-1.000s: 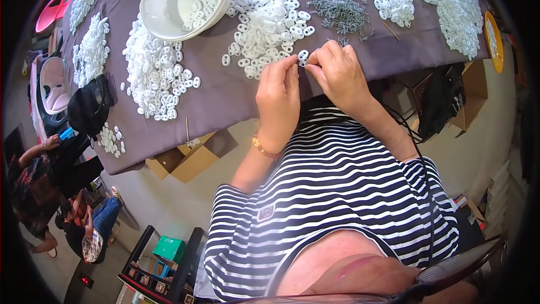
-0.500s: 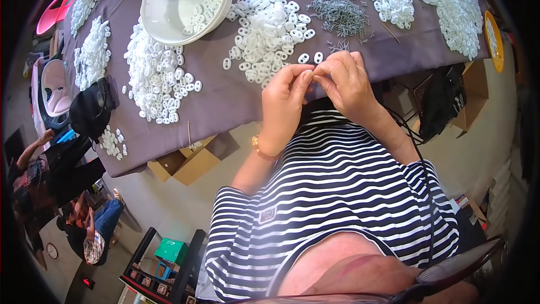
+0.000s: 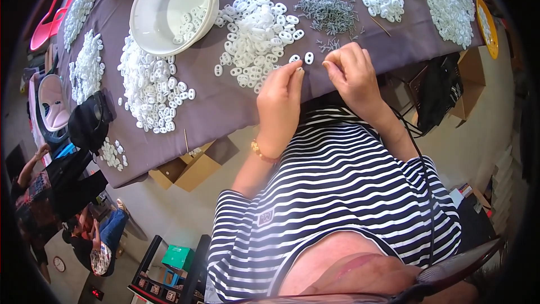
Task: The person assembles plastic fasteners by picking up white components and small grey pins from piles on the table and fitting them together by hand.
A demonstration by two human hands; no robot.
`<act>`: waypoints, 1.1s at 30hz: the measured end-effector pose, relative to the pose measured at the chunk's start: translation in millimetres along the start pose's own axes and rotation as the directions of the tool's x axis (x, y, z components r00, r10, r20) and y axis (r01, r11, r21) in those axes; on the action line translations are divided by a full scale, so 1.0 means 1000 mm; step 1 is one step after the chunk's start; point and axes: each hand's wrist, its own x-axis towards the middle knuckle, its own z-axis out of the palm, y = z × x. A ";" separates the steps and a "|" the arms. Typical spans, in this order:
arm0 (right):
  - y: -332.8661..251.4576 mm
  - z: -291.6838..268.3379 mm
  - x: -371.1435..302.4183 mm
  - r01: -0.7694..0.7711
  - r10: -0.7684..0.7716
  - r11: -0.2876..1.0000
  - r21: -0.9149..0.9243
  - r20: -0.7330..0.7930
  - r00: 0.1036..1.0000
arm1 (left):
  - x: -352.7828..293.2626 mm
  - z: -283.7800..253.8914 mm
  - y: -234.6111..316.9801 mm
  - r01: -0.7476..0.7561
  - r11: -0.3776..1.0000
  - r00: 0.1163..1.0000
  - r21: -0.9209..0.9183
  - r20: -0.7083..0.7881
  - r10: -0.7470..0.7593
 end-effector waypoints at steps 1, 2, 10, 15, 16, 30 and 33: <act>0.007 0.002 0.000 0.039 -0.039 0.999 -0.008 0.006 0.999 | 0.002 0.003 -0.002 -0.001 1.000 1.000 -0.001 0.000 0.001; 0.007 0.002 0.002 0.039 -0.039 0.999 -0.008 0.005 0.999 | 0.003 0.007 -0.003 -0.120 0.991 0.991 0.053 -0.044 0.123; 0.017 0.000 0.005 0.095 -0.111 0.979 -0.181 -0.085 0.990 | 0.004 0.013 0.002 -0.236 0.960 0.969 0.153 -0.036 0.244; 0.025 0.007 0.008 0.089 -0.110 0.978 -0.189 -0.102 0.989 | 0.007 0.018 0.003 -0.297 0.927 0.952 0.229 0.000 0.305; 0.026 0.007 0.008 0.082 -0.106 0.981 -0.177 -0.128 0.986 | 0.007 0.018 0.003 -0.298 0.928 0.952 0.225 0.003 0.305; 0.010 -0.005 -0.042 0.077 -0.105 0.961 -0.265 -0.094 0.990 | 0.010 0.027 0.002 -0.422 0.890 0.906 0.173 0.111 0.408; 0.009 -0.005 -0.044 0.085 -0.104 0.959 -0.269 -0.058 0.993 | 0.009 0.023 0.002 -0.383 0.907 0.924 0.178 0.079 0.374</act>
